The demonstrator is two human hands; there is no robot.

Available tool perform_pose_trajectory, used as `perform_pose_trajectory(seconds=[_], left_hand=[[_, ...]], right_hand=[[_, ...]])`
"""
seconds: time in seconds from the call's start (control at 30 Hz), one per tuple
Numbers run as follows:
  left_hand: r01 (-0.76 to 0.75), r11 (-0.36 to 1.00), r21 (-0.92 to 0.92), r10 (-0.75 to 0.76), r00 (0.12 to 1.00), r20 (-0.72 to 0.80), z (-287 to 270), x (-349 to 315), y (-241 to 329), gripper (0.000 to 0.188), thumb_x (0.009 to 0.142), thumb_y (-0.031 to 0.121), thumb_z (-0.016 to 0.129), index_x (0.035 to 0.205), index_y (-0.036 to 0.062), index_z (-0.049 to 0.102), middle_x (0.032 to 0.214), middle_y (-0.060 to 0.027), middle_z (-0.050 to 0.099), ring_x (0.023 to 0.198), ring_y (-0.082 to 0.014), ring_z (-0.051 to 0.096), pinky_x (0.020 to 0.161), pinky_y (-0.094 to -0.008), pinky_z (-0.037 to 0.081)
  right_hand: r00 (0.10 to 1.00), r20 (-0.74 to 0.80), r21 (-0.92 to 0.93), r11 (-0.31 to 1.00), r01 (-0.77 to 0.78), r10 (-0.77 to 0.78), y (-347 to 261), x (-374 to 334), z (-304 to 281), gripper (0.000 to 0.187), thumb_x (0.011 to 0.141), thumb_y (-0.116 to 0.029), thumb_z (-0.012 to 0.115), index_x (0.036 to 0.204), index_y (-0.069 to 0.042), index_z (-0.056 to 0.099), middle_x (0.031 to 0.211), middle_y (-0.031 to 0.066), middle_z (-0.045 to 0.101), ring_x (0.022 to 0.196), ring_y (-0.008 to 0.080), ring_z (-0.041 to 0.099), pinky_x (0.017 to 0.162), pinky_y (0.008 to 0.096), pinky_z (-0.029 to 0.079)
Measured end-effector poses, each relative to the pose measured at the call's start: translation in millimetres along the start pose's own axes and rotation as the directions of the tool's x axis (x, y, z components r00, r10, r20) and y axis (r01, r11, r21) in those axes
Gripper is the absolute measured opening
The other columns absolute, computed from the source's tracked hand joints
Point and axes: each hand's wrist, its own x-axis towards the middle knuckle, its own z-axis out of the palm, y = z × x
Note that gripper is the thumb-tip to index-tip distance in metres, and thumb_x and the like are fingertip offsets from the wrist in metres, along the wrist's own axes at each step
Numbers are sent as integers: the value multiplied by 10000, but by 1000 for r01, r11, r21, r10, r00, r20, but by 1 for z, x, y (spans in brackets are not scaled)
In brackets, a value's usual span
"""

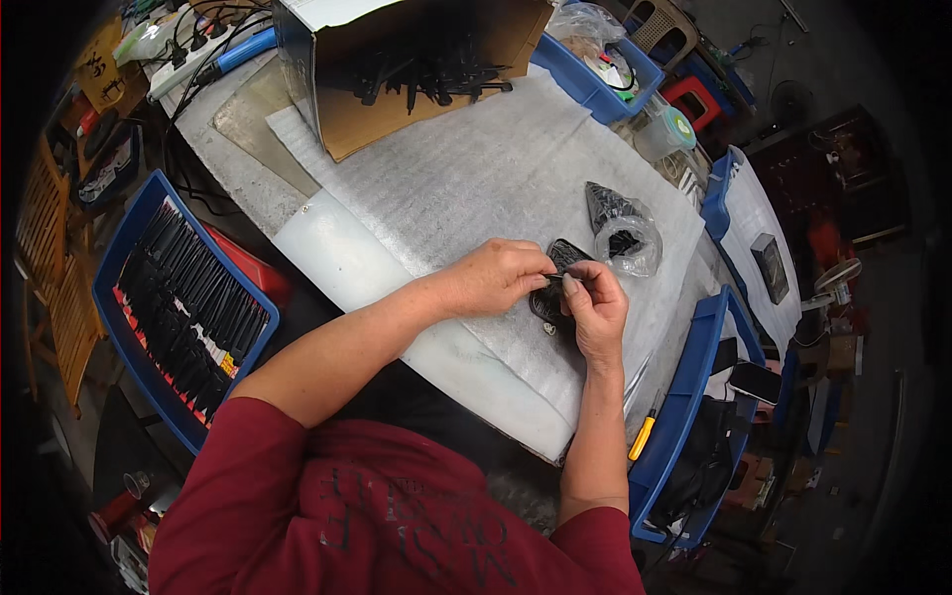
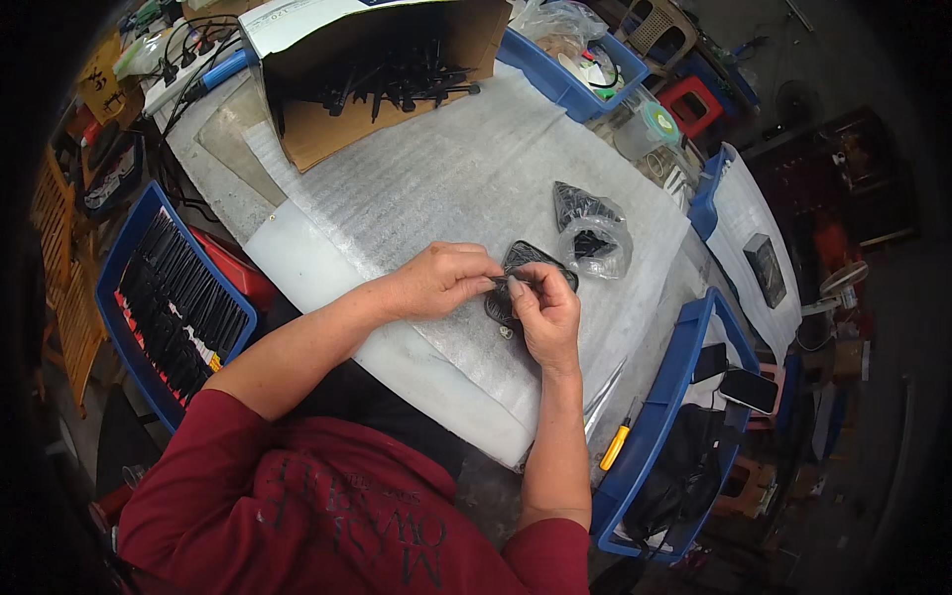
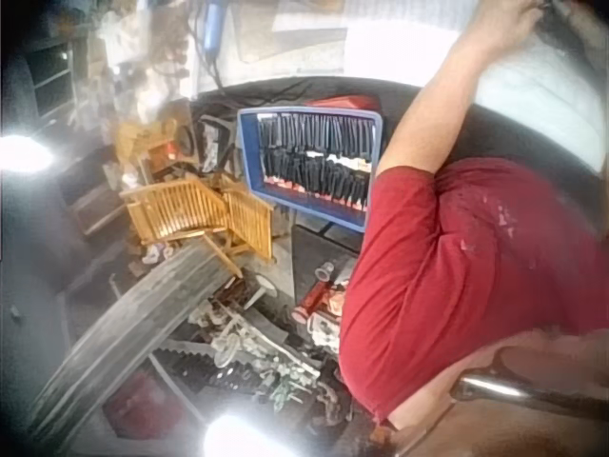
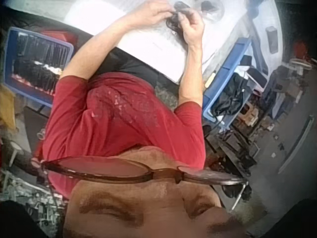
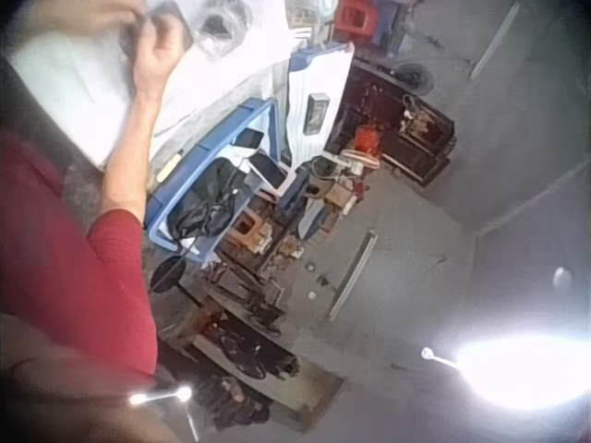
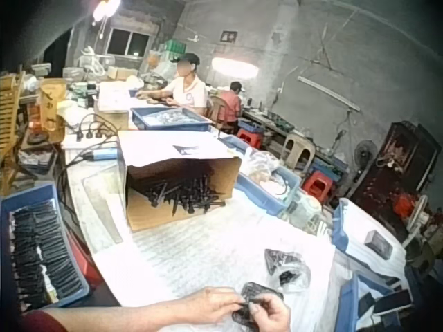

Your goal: The person assembles components by taking black plastic pieces from a box, inserting small metal pins into them by hand, and placing the finished pieces into a tray.

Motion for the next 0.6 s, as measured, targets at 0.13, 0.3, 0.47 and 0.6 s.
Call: perform_pose_trajectory(seconds=[0.13, 0.3, 0.47, 0.6], left_hand=[[-4, 1000, -1, 4, 1000, -15, 2, -2, -2, 119, 735, 48, 568, 835, -16, 566, 725, -118, 555, 669, -267, 555, 596, -331, 435], [-54, 998, 23, 55, 997, -47, 4, -2, -4, 124, 731, 35, 572, 845, -13, 565, 711, -104, 549, 640, -249, 549, 573, -314, 428], [-11, 1000, -6, 11, 1000, -17, 3, -1, -3, 120, 736, 43, 569, 844, -9, 566, 716, -104, 552, 652, -251, 554, 575, -316, 429], [-30, 999, -10, 30, 999, -43, 3, -1, -4, 120, 735, 46, 570, 845, -3, 567, 713, -103, 551, 650, -249, 552, 575, -319, 428]], right_hand=[[1000, 8, -106, 994, 4, -3, 1, 0, 1, 74, 800, -66, 555, 798, 1, 526, 662, -21, 499, 563, 19, 408, 486, 148, 336], [1000, -18, -34, 999, -14, 13, 6, 1, 2, 172, 841, -145, 516, 714, -34, 482, 602, -39, 446, 509, 21, 376, 449, 159, 305], [999, -17, 0, 999, -36, 36, 6, 1, 0, 181, 862, -184, 479, 777, -28, 513, 593, -35, 436, 495, 28, 379, 440, 166, 307], [1000, -20, 8, 1000, 17, -17, 1, 0, 2, 108, 829, -111, 519, 839, -4, 530, 645, -17, 481, 538, 24, 409, 473, 157, 335]])
